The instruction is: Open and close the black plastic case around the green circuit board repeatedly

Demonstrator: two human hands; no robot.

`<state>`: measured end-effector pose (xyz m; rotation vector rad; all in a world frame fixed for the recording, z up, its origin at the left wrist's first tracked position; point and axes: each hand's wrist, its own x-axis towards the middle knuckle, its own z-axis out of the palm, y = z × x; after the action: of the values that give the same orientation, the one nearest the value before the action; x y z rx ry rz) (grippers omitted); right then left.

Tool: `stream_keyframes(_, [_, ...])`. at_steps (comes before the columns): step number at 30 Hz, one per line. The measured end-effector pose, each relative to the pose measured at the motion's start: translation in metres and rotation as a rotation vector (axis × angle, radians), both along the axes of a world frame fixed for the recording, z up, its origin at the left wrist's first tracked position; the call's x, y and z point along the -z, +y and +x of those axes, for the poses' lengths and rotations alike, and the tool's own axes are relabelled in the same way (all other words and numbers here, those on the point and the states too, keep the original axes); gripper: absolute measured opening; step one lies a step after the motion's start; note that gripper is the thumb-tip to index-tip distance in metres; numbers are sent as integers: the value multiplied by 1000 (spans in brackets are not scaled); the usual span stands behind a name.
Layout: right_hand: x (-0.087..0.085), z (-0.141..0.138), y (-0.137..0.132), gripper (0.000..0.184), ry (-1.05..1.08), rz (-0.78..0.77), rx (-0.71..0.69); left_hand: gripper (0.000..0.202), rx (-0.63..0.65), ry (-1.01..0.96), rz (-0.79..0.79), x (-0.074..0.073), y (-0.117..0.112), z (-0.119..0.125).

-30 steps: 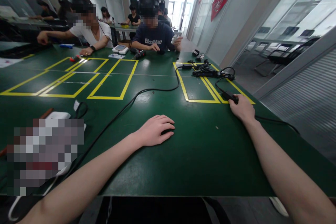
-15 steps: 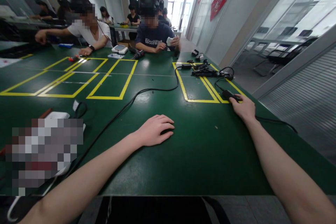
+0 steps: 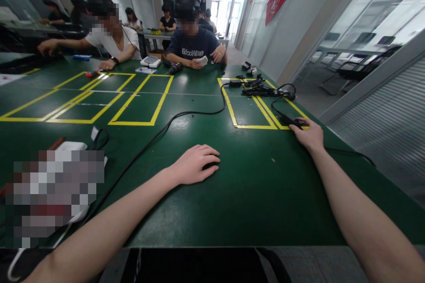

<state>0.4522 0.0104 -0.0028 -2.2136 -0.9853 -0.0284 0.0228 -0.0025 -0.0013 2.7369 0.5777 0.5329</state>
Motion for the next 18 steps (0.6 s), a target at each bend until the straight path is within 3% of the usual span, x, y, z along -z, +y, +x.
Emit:
stream_keyframes(7, [-5, -6, -1, 35, 47, 9, 26, 23, 2, 6, 3, -2, 1, 1])
stream_keyframes(14, [-4, -5, -3, 45, 25, 15, 0, 23, 0, -5, 6, 1, 0, 0])
stream_keyframes(18, [-2, -1, -2, 37, -41, 12, -25, 23, 4, -8, 4, 0, 0, 0])
